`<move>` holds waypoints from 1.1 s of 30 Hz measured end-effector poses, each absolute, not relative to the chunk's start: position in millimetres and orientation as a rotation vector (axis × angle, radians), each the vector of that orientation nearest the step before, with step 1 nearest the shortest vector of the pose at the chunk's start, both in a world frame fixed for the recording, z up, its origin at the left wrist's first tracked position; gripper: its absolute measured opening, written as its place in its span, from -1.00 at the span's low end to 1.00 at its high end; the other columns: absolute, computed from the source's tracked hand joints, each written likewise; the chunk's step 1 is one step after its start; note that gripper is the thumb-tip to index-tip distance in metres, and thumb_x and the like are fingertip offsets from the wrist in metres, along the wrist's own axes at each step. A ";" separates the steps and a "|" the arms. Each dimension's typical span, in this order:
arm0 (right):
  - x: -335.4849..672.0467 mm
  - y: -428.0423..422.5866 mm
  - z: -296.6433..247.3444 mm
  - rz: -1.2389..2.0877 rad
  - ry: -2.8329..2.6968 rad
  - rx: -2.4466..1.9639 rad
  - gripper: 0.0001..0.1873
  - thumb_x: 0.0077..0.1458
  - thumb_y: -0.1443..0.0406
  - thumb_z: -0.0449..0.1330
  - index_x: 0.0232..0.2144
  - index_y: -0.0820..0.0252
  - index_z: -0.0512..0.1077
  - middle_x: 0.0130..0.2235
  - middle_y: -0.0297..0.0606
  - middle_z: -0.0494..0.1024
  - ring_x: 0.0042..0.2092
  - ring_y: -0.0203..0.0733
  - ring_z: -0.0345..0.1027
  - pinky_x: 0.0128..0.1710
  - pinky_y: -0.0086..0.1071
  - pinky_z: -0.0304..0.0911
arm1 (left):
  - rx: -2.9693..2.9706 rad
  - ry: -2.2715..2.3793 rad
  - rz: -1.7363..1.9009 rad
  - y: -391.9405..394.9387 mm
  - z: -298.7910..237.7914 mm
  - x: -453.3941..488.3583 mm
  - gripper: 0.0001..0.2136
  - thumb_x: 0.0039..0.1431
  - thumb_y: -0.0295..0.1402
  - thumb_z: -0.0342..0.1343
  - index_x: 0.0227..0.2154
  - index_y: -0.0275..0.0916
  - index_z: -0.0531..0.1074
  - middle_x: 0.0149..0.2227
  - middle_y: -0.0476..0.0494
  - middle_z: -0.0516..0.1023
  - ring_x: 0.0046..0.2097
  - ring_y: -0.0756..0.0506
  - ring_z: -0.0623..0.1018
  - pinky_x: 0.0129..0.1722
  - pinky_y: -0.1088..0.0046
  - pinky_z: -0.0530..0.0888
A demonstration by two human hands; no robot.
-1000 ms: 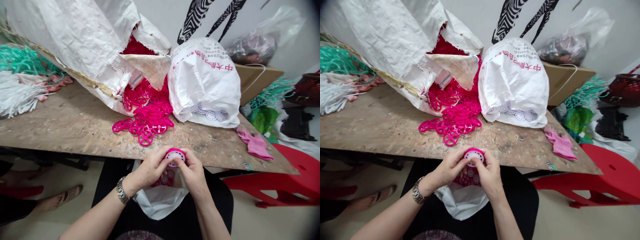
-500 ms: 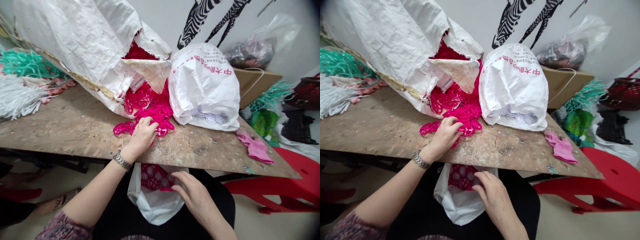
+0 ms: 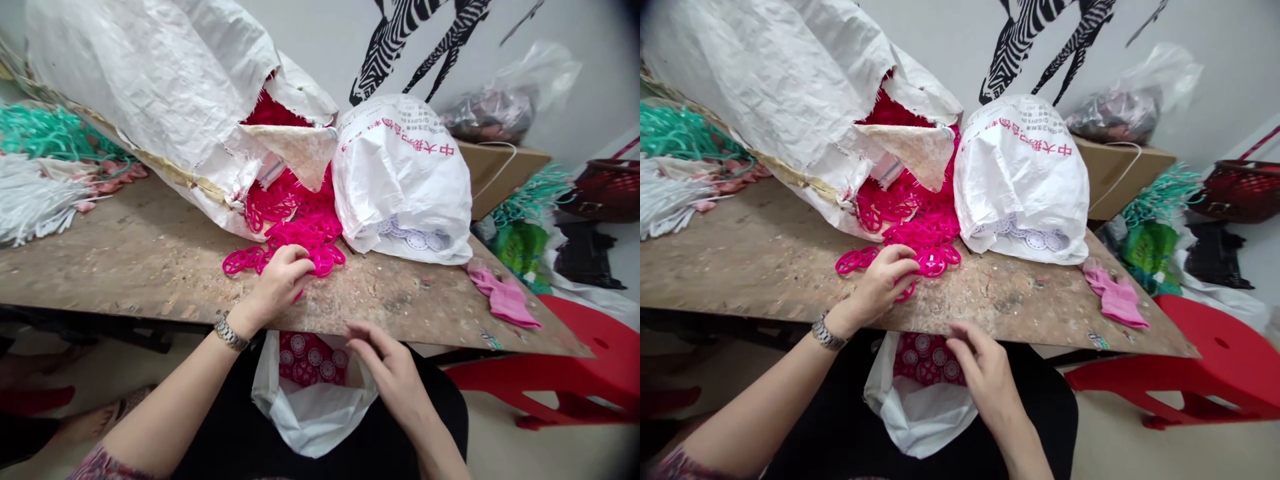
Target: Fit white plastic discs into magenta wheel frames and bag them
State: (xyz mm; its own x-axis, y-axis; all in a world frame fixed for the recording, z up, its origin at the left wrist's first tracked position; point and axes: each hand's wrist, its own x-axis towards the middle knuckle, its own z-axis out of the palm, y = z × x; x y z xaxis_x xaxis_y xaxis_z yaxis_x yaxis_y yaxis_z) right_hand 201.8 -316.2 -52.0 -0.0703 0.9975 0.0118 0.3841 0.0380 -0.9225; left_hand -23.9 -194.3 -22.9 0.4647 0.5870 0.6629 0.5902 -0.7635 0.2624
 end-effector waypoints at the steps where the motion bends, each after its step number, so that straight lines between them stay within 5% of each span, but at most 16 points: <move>1: 202.9 -309.3 -51.0 1.034 -1.462 -1.425 -0.65 0.24 0.07 0.12 -0.04 0.11 0.45 -0.14 -0.17 0.63 -0.16 -0.07 0.54 -0.12 -0.24 0.41 | -2.683 -1.021 -1.179 -202.5 -24.5 -22.7 -0.90 0.28 -0.43 0.08 -0.28 -0.27 0.50 -0.13 -0.23 0.47 -0.07 -0.15 0.45 -0.06 0.27 0.47; 6: 203.2 -272.5 -42.8 1.108 -1.233 -1.344 -0.48 0.16 -0.10 0.14 -0.10 0.19 0.44 -0.28 -0.16 0.63 -0.34 -0.16 0.50 -0.42 -0.38 0.33 | -2.747 -0.797 -1.064 -232.4 -41.7 -12.2 -0.83 0.30 -0.48 0.04 -0.14 -0.22 0.49 0.01 -0.28 0.45 0.01 -0.16 0.44 -0.03 0.23 0.50; 11: 192.1 -255.6 -35.3 1.180 -1.170 -1.279 -0.57 -0.03 0.01 0.35 -0.24 0.19 0.46 -0.46 -0.34 0.55 -0.44 -0.25 0.40 -0.44 -0.42 0.29 | -2.826 -0.858 -1.233 -241.1 -55.2 -5.9 -0.82 0.29 -0.46 0.06 -0.09 -0.21 0.45 0.12 -0.31 0.38 0.12 -0.20 0.40 0.07 0.15 0.47; 14: 188.9 -255.6 -33.5 1.112 -1.150 -1.242 -0.65 -0.02 0.07 0.35 -0.28 0.18 0.47 -0.47 -0.36 0.54 -0.45 -0.28 0.37 -0.45 -0.45 0.27 | -2.914 -1.052 -1.501 -244.0 -57.6 -3.8 -0.63 0.27 -0.41 0.11 0.13 -0.18 0.32 0.17 -0.35 0.33 0.16 -0.23 0.39 0.07 0.14 0.47; 17: 188.6 -257.1 -33.6 1.027 -1.190 -1.219 -0.73 0.05 0.12 0.31 -0.28 0.16 0.47 -0.40 -0.33 0.56 -0.39 -0.26 0.41 -0.41 -0.44 0.29 | -3.022 -1.440 -1.958 -247.9 -56.1 2.6 -0.50 0.27 -0.32 0.12 0.24 -0.14 0.18 0.08 -0.29 0.43 -0.01 -0.16 0.52 -0.14 0.32 0.57; 21: 188.1 -256.7 -34.1 1.002 -1.306 -1.216 -0.81 0.12 0.17 0.26 -0.27 0.15 0.47 -0.34 -0.31 0.58 -0.32 -0.22 0.45 -0.31 -0.41 0.33 | -3.128 -1.924 -2.368 -249.1 -53.4 16.5 -0.66 0.29 -0.25 0.06 0.09 -0.17 0.35 -0.11 -0.16 0.54 -0.37 -0.02 0.56 -0.41 0.46 0.57; 28: 214.5 -231.5 -29.6 0.914 -1.533 -1.340 -0.71 0.19 0.10 0.11 -0.30 0.17 0.49 -0.34 -0.27 0.59 -0.38 -0.21 0.46 -0.35 -0.38 0.34 | -2.983 -2.233 -2.470 -240.3 -64.6 25.6 -0.70 0.26 -0.23 0.08 -0.01 -0.24 0.40 -0.37 -0.04 0.54 -0.44 -0.02 0.58 -0.47 0.50 0.55; 33: 279.7 -177.0 -28.7 0.279 -1.665 -1.918 -0.71 0.22 0.17 0.08 -0.19 0.18 0.53 -0.20 -0.20 0.63 -0.18 -0.12 0.51 -0.14 -0.32 0.35 | -2.930 -2.337 -2.526 -238.1 -69.6 24.6 -0.70 0.24 -0.21 0.10 -0.04 -0.26 0.39 -0.44 -0.01 0.52 -0.45 -0.02 0.59 -0.47 0.52 0.55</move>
State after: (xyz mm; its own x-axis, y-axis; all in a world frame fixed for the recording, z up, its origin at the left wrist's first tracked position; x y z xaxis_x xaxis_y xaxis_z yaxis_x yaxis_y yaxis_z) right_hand 279.7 -177.0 -28.7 0.1996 0.9570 0.2107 0.8363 -0.0543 -0.5455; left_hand 24.6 -238.1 -69.6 0.3093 0.9480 -0.0756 -0.1492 0.1269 0.9806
